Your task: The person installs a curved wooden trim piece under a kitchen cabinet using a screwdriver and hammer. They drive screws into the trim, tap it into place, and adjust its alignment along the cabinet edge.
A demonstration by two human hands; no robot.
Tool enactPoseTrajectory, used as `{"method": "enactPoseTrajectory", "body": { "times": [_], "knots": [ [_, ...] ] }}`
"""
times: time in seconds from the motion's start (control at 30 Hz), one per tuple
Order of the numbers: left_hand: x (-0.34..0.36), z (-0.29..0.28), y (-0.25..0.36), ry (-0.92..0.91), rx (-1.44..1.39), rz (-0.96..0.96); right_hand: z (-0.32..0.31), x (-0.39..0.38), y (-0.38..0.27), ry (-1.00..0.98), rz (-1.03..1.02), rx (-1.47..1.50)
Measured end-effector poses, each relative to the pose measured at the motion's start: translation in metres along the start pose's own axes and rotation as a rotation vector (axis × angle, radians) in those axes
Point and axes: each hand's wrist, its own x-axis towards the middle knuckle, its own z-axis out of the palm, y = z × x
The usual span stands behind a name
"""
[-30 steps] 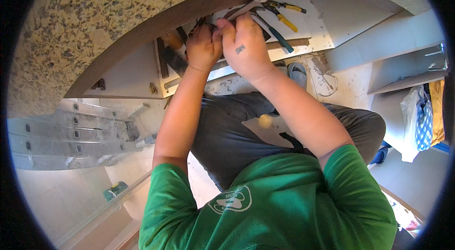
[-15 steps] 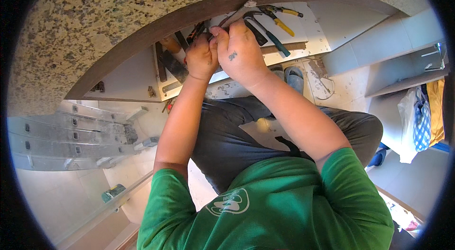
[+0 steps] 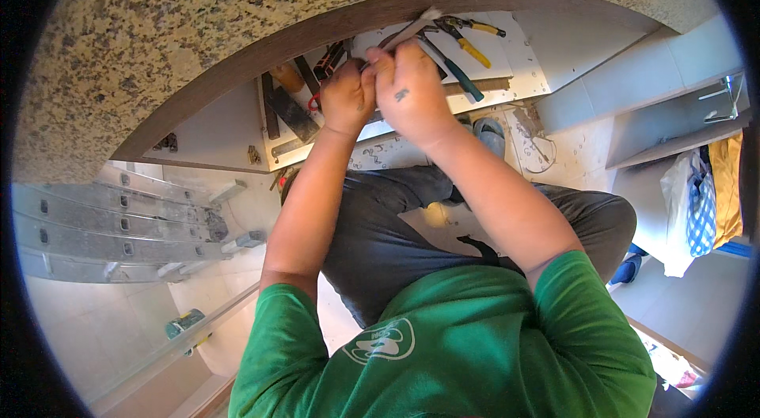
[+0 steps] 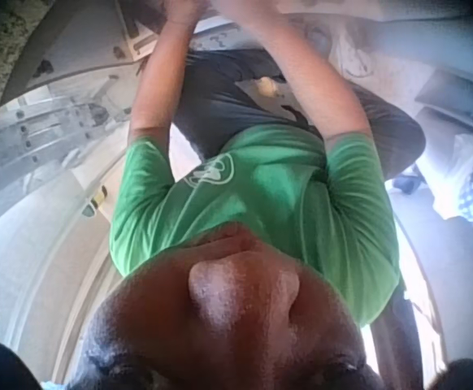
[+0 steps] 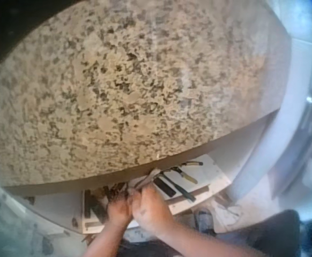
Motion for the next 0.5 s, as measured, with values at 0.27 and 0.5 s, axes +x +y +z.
{"method": "enactPoseTrajectory", "body": {
  "times": [0.27, 0.5],
  "knots": [
    [-0.001, 0.001, -0.007, 0.017, 0.027, -0.008, 0.005, -0.002, 0.005, 0.017, -0.001, 0.07],
    [0.001, 0.008, -0.011, -0.035, 0.071, 0.049, 0.002, -0.002, 0.018, -0.01, 0.05, 0.136]
  ]
}}
